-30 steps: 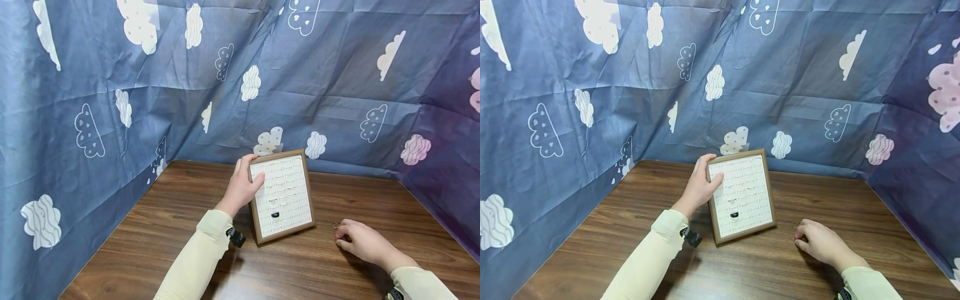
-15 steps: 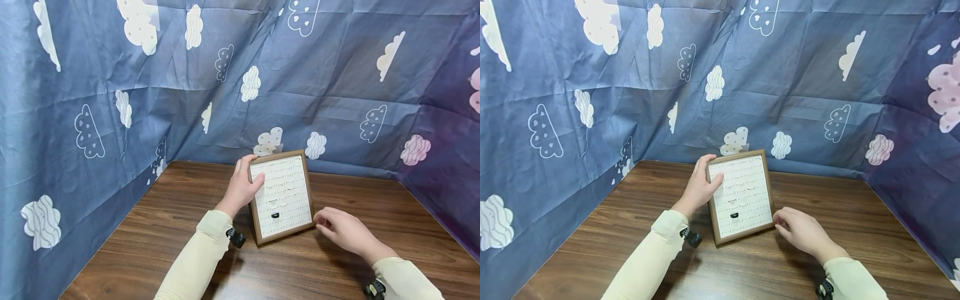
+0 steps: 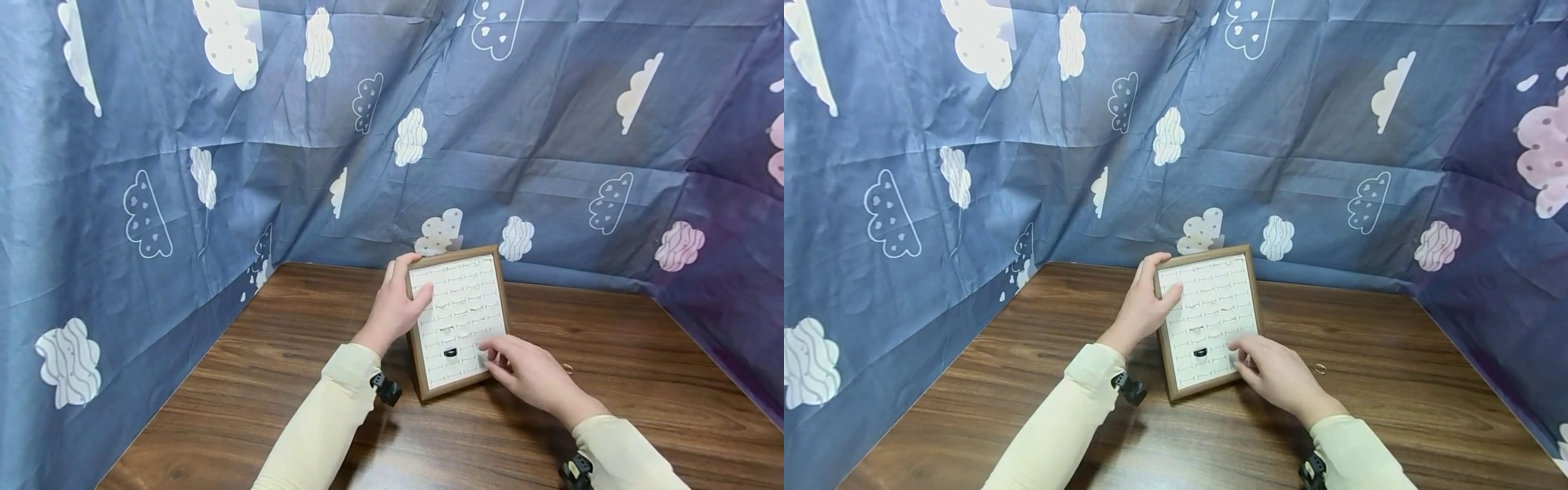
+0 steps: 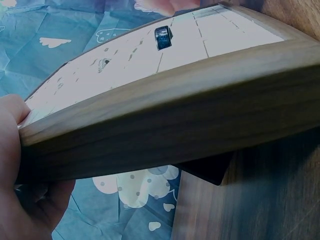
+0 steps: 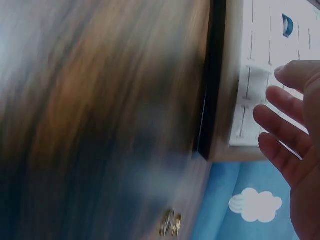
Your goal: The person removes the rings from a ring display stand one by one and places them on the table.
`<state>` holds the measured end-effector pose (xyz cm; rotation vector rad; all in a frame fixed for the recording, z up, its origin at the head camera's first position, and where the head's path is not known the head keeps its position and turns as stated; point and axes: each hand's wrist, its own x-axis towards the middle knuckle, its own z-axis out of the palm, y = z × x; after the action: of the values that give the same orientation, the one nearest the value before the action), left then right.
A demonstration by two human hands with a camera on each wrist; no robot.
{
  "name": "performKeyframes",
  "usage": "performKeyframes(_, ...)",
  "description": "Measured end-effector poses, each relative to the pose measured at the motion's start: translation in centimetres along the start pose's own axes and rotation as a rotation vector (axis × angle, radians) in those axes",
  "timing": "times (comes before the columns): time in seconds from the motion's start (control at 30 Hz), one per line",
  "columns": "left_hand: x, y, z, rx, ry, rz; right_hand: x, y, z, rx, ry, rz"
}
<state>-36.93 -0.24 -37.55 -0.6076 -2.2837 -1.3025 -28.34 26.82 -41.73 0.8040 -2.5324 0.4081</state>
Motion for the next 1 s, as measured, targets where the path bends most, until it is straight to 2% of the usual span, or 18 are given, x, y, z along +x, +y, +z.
performKeyframes(0.13, -0.1, 0.0, 0.0, -0.006, -0.005, -0.002, 0.3, -0.6, 0.9, 0.011, 0.020, -0.006)
performKeyframes(0.37, -0.1, 0.1, 0.0, 0.001, -0.001, 0.005, 0.9, -1.4, 1.8, -0.032, 0.064, -0.064)
performKeyframes(0.6, -0.2, 0.1, 0.0, -0.002, 0.015, 0.025, 1.7, -2.2, 2.2, -0.022, 0.108, -0.113)
performKeyframes(1.0, -0.2, -0.1, 0.0, -0.005, 0.021, 0.018, 2.3, -2.9, 2.7, -0.057, 0.124, -0.148)
